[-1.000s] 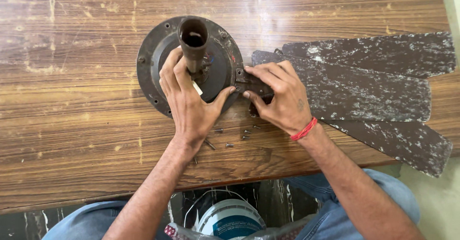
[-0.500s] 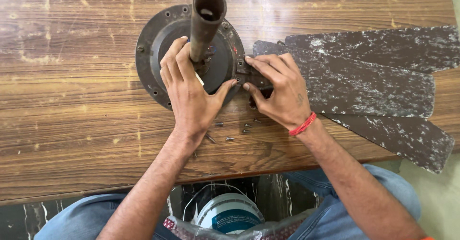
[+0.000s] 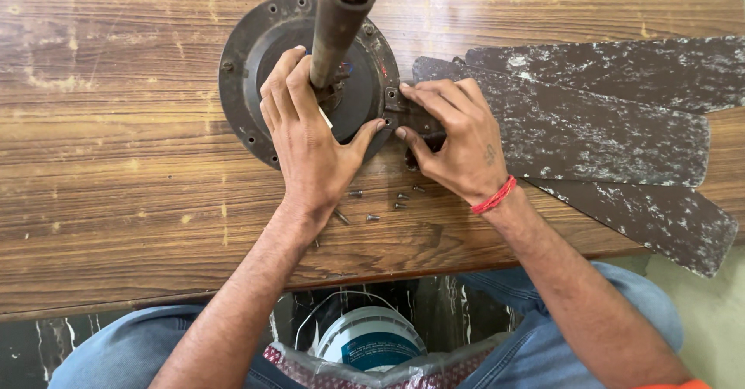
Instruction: The person uses a screwdriver to remove screws from the fan blade brackets and detaches the blades from the fan motor housing. The person then reattaches one blade and begins to secure it with screws.
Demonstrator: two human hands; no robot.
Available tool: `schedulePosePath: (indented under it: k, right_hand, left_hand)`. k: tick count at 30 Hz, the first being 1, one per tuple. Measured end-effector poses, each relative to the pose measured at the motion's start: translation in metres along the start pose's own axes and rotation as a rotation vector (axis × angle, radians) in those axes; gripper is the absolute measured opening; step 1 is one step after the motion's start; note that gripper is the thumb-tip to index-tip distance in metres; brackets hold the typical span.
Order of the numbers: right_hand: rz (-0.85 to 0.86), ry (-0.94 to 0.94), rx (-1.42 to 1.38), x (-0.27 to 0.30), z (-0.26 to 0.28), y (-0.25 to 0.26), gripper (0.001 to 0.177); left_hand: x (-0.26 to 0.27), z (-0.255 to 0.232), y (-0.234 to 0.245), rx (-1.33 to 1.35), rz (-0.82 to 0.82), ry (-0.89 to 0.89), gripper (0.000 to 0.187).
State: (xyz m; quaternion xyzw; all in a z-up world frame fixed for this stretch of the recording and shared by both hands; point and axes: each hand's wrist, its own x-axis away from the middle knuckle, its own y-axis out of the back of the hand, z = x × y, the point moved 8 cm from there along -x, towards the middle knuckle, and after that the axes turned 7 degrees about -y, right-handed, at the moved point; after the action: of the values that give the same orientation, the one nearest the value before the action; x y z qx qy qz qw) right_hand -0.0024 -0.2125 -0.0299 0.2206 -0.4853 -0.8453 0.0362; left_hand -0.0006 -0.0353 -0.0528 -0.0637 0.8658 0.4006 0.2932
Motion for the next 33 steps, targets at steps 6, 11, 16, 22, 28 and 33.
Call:
schedulePosePath:
  k: [6,11,16,22,28,33]
  right_hand:
    - [-0.001,0.000,0.006,0.0006,0.0003,0.0003,0.052]
    - [-0.004,-0.005,0.001,0.0008,0.0011,0.0015,0.053]
    - [0.002,-0.009,-0.006,0.0002,0.0025,0.0019,0.052]
    - [0.004,-0.017,-0.010,0.0009,0.0038,0.0033,0.052]
    - [-0.003,-0.025,-0.009,0.0019,0.0028,0.0018,0.052]
    - [-0.006,-0.032,0.001,0.0016,0.0023,-0.0002,0.053]
  left_hand:
    - [0.0004,0.0000,0.0001,-0.003,-0.001,-0.003,0.109]
    - [0.0005,-0.0004,0.0007,-0.001,-0.003,0.001,0.109]
    - [0.0007,-0.0009,0.0003,0.001,-0.001,0.007,0.108]
    - [0.0008,-0.0008,0.0004,0.003,-0.006,0.012,0.109]
    - [0.0015,-0.0003,0.0001,0.000,-0.004,0.013,0.109]
    - [0.0018,-0.0001,0.0001,0.001,-0.006,0.005,0.110]
